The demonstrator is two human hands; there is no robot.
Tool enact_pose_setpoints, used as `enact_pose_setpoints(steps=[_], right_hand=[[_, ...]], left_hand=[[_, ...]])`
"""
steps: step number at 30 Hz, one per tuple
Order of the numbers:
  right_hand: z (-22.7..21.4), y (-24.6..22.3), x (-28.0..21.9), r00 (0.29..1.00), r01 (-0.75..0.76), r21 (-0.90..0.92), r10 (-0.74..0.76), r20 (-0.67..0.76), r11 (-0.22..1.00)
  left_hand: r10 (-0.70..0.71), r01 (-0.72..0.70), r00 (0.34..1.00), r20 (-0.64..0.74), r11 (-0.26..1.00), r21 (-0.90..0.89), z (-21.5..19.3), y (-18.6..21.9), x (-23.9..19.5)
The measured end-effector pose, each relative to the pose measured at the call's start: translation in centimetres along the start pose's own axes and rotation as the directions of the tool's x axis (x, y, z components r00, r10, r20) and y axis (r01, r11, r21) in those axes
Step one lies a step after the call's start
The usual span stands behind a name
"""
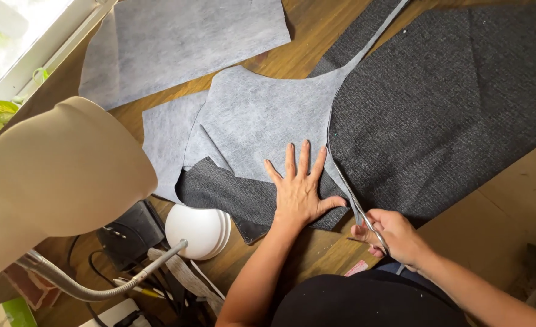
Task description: The person is pinning fabric layers together and using scissors to cut out garment sections following a pattern.
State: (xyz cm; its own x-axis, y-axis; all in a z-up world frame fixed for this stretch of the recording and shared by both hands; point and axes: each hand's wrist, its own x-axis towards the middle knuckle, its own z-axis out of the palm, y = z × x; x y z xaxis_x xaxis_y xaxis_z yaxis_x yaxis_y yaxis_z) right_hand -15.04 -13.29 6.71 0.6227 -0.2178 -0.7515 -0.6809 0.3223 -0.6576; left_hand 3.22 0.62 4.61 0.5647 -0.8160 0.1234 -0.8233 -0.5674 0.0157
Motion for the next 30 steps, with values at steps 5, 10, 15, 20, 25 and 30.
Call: enact_pose_setpoints(steps=[5, 10, 15, 20, 25, 30], right_hand=[[0.9, -1.4, -0.5, 0.999, -0.041, -0.071, 0.038, -0.038, 0.997], [0.3, -0.2, -0.3, 0.998, -0.019, -0.160, 0.008, -0.069, 0.987], [-0.5, 1.8, -0.2, 0.995, 0.049, -0.142, -0.061, -0.082, 0.989], [1.0, -1.4, -1.3, 0.997, 0.061, 0.081, -0.056, -0.059, 0.995], [1.9, -3.4, -0.7, 0.992, 0.105, -0.032, -0.107, -0.070, 0.994], [1.9, -1.6, 0.1, 0.979, 0.129, -0.044, -0.135, -0.154, 0.991]], left_hand=[[0.003, -0.003, 1.000, -0.018, 1.000, -0.008, -0.1, -0.1, -0.1], [0.006, -0.006, 1.000, -0.019, 0.999, -0.040, -0.3, -0.2, 0.0], [0.013, -0.013, 1.000, 0.002, 0.998, -0.057, -0.7, -0.4, 0.0], [0.011, 0.004, 0.994, 0.113, 0.992, -0.129, -1.9, -0.3, 0.1], [0.016, 0.036, 0.970, 0.241, 0.978, -0.208, -2.8, -0.2, 0.3], [0.020, 0.041, 0.970, 0.243, 0.969, -0.243, -3.0, -0.4, 0.3]])
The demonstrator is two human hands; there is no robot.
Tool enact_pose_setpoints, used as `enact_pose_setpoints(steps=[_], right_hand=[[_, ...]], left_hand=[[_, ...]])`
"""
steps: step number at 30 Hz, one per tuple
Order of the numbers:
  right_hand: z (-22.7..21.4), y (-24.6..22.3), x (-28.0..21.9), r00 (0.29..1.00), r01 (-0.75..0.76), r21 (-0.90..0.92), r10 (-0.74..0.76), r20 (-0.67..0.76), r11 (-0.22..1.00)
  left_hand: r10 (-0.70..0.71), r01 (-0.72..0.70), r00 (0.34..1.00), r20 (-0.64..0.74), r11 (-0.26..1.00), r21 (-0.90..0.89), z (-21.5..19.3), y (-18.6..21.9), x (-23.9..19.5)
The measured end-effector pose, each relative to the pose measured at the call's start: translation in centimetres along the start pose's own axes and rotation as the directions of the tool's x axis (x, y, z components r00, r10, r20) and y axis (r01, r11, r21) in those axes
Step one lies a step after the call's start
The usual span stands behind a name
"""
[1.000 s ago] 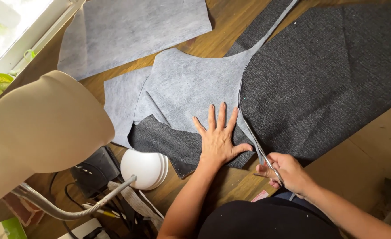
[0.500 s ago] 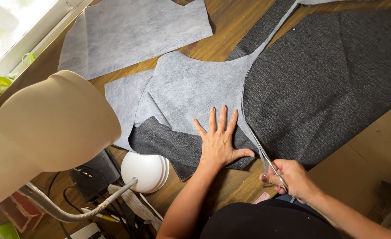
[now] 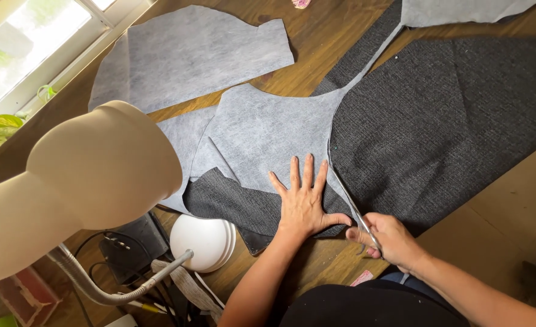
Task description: The person is pinning fabric layers together and using scissors to cut out garment sections following a pattern.
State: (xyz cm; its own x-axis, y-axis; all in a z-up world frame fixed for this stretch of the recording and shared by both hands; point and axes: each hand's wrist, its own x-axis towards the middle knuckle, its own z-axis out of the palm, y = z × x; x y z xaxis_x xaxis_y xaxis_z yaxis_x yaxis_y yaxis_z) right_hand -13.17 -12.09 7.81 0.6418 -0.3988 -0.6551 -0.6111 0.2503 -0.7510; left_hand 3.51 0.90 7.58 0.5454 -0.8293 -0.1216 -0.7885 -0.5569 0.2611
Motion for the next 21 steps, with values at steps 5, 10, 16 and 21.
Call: enact_pose_setpoints(steps=[5, 10, 16, 21], right_hand=[[-0.6, 1.3, -0.1, 0.995, -0.036, -0.090, 0.044, 0.086, 0.995], [-1.5, 3.1, 0.4, 0.991, 0.016, 0.104, -0.030, 0.129, 0.994], [-0.6, 0.0, 1.6, 0.987, -0.054, 0.116, 0.036, 0.154, 0.992], [0.4, 0.2, 2.3, 0.999, -0.011, -0.010, 0.012, 0.039, 1.000]], left_hand=[[0.074, -0.027, 0.965, -0.251, 0.982, 0.185, 2.5, -0.8, -0.1], [0.085, -0.050, 0.962, -0.258, 0.989, 0.138, 2.3, -0.5, -0.1], [0.091, -0.050, 0.962, -0.258, 0.986, 0.160, 2.8, -0.6, -0.2], [0.084, -0.057, 0.970, -0.227, 0.991, 0.125, 2.7, -0.6, -0.2]])
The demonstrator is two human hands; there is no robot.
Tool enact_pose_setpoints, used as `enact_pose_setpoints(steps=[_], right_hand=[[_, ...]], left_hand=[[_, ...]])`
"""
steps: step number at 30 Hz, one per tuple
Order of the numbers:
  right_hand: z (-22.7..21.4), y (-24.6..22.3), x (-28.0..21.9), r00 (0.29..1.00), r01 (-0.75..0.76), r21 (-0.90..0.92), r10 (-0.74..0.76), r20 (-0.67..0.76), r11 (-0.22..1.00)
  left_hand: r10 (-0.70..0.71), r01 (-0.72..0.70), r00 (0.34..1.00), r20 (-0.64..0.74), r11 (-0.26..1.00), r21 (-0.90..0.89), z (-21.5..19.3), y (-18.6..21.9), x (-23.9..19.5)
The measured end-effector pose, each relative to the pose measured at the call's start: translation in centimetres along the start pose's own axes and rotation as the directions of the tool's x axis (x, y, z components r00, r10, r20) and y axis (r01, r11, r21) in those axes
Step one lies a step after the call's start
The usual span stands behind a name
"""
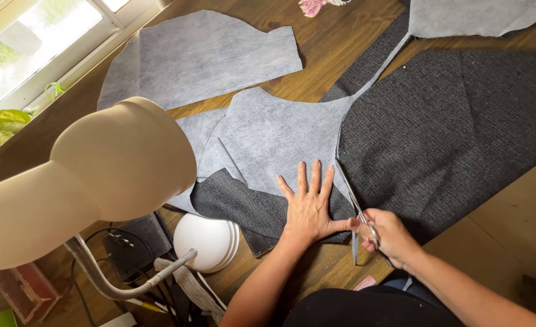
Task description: The person is pinning fabric layers together and using scissors to cut out garment sections following a pattern.
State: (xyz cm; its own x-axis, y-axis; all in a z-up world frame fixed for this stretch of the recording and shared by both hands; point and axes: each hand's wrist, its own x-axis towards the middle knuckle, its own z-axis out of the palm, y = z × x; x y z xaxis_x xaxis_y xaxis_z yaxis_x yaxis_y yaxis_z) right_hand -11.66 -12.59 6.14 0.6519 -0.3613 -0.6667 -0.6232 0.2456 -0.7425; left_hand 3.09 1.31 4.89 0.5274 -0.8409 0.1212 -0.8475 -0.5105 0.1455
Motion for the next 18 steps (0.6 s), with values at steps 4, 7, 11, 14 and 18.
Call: enact_pose_setpoints(steps=[4, 7, 11, 14, 18], right_hand=[[0.4, 0.7, 0.0, 0.999, 0.000, -0.048, -0.002, -0.033, 0.999], [0.4, 1.4, 0.3, 0.999, 0.010, 0.049, -0.009, -0.033, 0.999], [0.2, 1.0, 0.1, 1.000, 0.015, 0.053, -0.013, -0.028, 0.998], [0.3, 1.4, 1.5, 0.999, 0.047, 0.079, -0.044, -0.029, 0.996], [1.1, -0.4, 1.9, 0.994, 0.099, 0.088, -0.095, -0.047, 0.991]], left_hand=[[0.000, 0.000, 1.000, -0.001, 1.000, 0.001, 0.9, -0.3, -0.2], [0.011, -0.010, 1.000, -0.008, 0.999, 0.045, 1.4, -0.4, -0.2], [0.011, -0.010, 1.000, -0.010, 0.999, 0.045, 1.1, -0.3, -0.1], [-0.027, 0.034, 0.989, 0.144, 0.998, -0.048, -2.5, 0.5, 0.4], [-0.047, 0.085, 0.955, 0.294, 0.989, -0.118, -3.5, 0.9, 0.7]])
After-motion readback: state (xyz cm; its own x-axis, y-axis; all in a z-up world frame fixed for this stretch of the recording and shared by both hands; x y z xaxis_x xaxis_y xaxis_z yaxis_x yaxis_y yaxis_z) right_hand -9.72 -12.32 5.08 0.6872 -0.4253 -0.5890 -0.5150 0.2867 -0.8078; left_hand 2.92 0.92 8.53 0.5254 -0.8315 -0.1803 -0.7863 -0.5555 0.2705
